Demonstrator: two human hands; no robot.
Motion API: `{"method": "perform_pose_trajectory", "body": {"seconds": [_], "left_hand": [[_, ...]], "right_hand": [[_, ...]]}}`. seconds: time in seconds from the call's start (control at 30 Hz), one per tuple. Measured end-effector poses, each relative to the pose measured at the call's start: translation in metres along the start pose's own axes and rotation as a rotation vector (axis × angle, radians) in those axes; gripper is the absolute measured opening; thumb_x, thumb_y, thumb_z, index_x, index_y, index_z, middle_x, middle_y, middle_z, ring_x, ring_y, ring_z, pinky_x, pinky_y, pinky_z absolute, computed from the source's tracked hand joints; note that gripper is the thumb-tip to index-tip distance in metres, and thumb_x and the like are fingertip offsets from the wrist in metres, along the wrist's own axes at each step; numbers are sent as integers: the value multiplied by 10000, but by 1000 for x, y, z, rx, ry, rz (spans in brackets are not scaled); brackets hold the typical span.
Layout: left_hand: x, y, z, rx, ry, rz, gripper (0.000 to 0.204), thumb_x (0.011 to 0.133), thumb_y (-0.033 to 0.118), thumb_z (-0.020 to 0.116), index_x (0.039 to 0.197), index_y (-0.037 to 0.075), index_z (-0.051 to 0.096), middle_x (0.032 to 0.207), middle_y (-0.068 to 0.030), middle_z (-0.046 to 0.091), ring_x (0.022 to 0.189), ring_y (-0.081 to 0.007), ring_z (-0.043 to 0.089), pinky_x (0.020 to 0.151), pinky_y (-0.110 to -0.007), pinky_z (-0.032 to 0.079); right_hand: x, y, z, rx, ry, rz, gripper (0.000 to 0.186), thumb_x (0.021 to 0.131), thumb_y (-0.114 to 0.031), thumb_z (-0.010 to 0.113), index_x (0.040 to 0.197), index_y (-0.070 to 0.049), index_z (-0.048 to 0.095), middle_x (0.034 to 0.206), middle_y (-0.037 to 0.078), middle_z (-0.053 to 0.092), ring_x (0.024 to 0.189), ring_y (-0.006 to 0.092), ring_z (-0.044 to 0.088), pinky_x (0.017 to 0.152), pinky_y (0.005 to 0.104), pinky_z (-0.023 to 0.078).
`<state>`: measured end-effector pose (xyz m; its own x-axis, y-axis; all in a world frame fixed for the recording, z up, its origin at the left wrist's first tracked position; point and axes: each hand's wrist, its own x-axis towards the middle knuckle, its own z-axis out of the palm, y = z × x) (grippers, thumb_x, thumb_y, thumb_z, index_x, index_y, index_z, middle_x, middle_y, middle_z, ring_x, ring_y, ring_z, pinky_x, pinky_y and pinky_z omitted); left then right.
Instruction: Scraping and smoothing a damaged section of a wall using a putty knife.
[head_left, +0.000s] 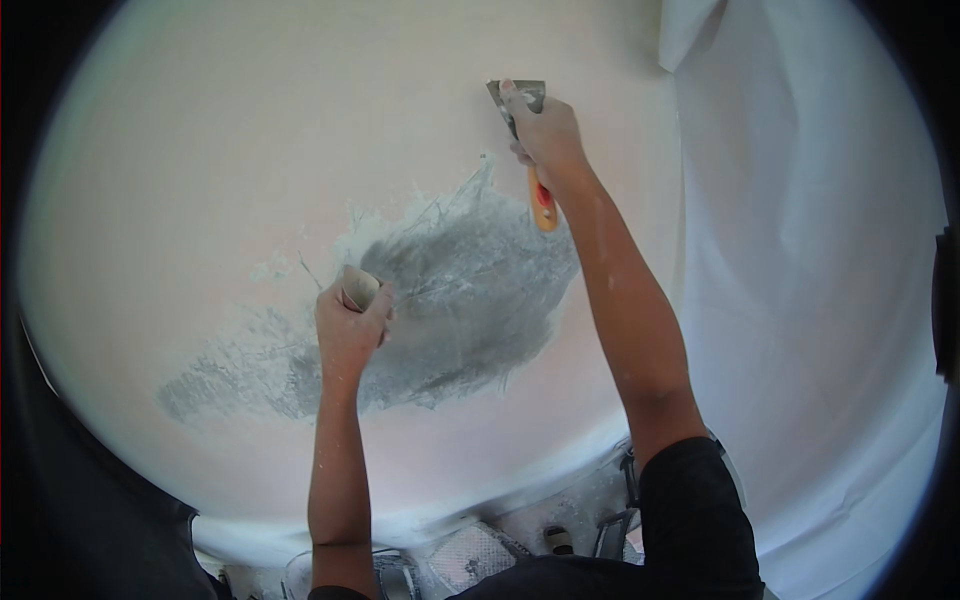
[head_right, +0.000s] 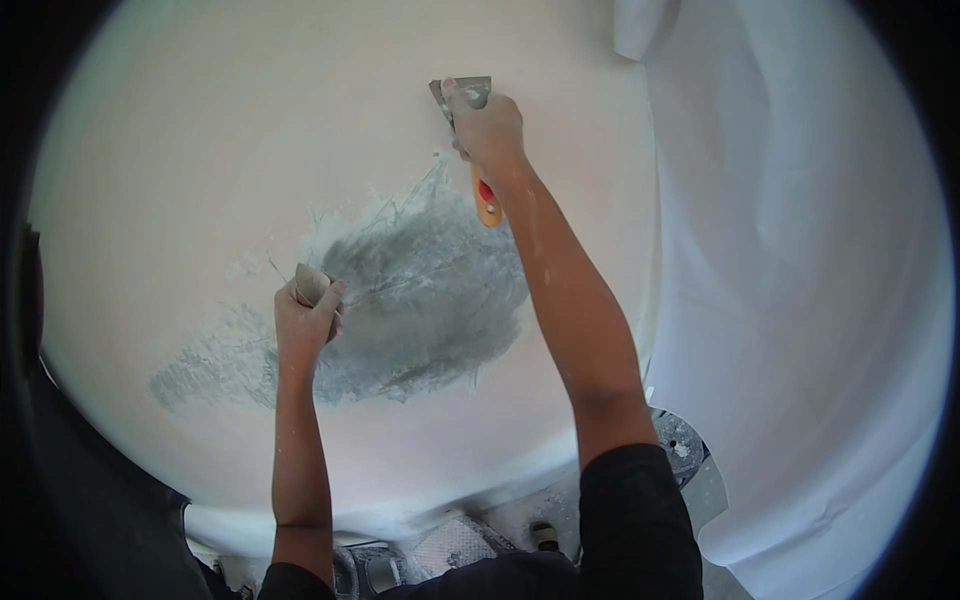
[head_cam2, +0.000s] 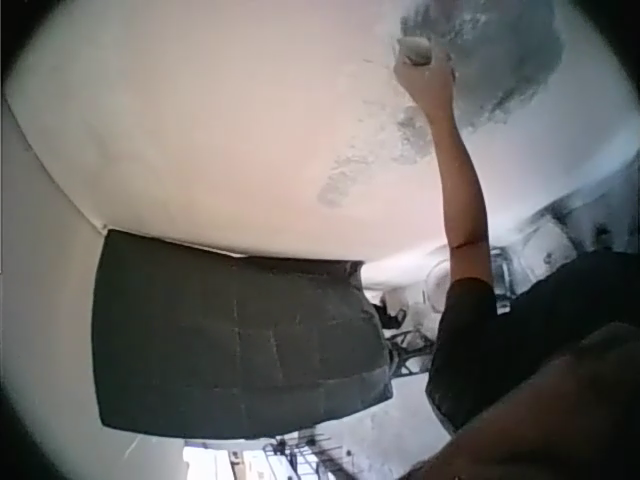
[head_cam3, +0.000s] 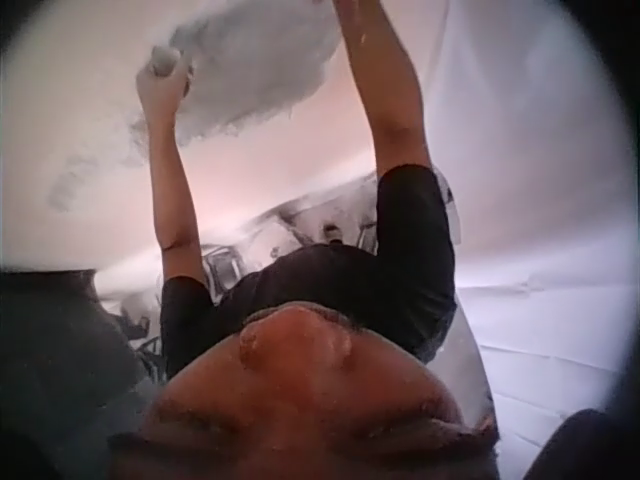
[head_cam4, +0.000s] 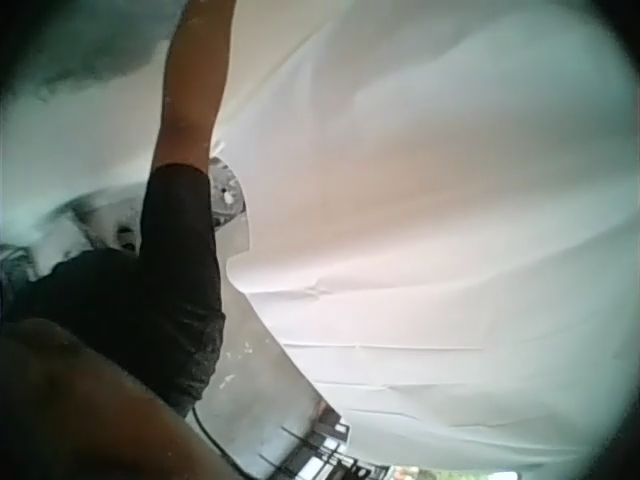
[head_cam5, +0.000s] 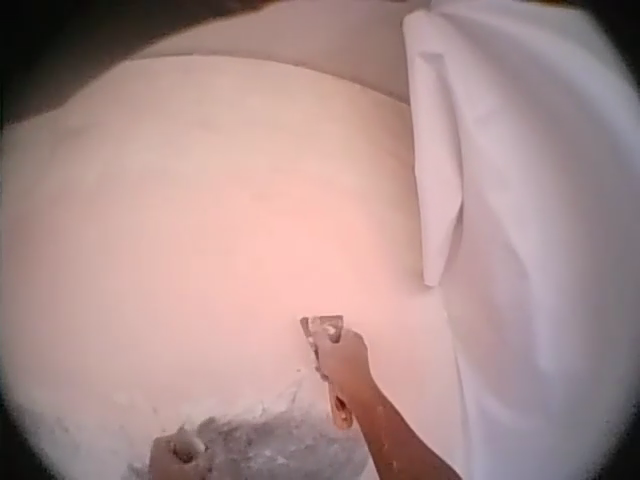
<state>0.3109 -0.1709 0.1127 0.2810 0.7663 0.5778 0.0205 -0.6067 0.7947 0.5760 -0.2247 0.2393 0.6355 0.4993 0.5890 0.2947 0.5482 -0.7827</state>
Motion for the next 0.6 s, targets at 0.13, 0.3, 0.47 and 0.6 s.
{"method": "perform_pose_trajectory", "body": {"seconds": [0.13, 0.3, 0.47, 0.6], "left_hand": [[-50, 5, 15, -258, -105, -103, 95, 911, 116, 694, 886, 27, 672, 640, -32, 645, 472, -66, 561, 397, -209, 375], [-130, -59, 20, -361, -390, -307, 160, 909, 89, 709, 1051, 28, 670, 759, -53, 705, 609, -90, 661, 433, -202, 443], [-279, -244, 19, -178, -231, -685, 390, 791, 166, 854, 1084, -40, 700, 847, -74, 711, 720, -126, 642, 663, -289, 540], [-354, -243, 16, -423, -221, -999, 354, 815, 154, 853, 1020, -80, 683, 792, -53, 677, 650, -115, 641, 621, -276, 583]], "right_hand": [[-108, 16, -28, -136, -184, -30, 385, 988, -402, 645, 784, -82, 577, 604, -32, 501, 476, 54, 454, 422, 231, 345], [-262, 152, -68, -180, -507, 545, 381, 944, -419, 692, 960, -48, 610, 726, 17, 605, 572, 86, 541, 493, 246, 438], [-430, 279, -98, -222, -795, 891, 343, 917, -288, 688, 1081, 1, 604, 825, 53, 653, 646, 130, 611, 582, 300, 513], [-509, 300, -105, -100, -942, 942, 386, 907, -293, 726, 1124, -13, 574, 817, 48, 648, 622, 123, 605, 566, 296, 510]]}}
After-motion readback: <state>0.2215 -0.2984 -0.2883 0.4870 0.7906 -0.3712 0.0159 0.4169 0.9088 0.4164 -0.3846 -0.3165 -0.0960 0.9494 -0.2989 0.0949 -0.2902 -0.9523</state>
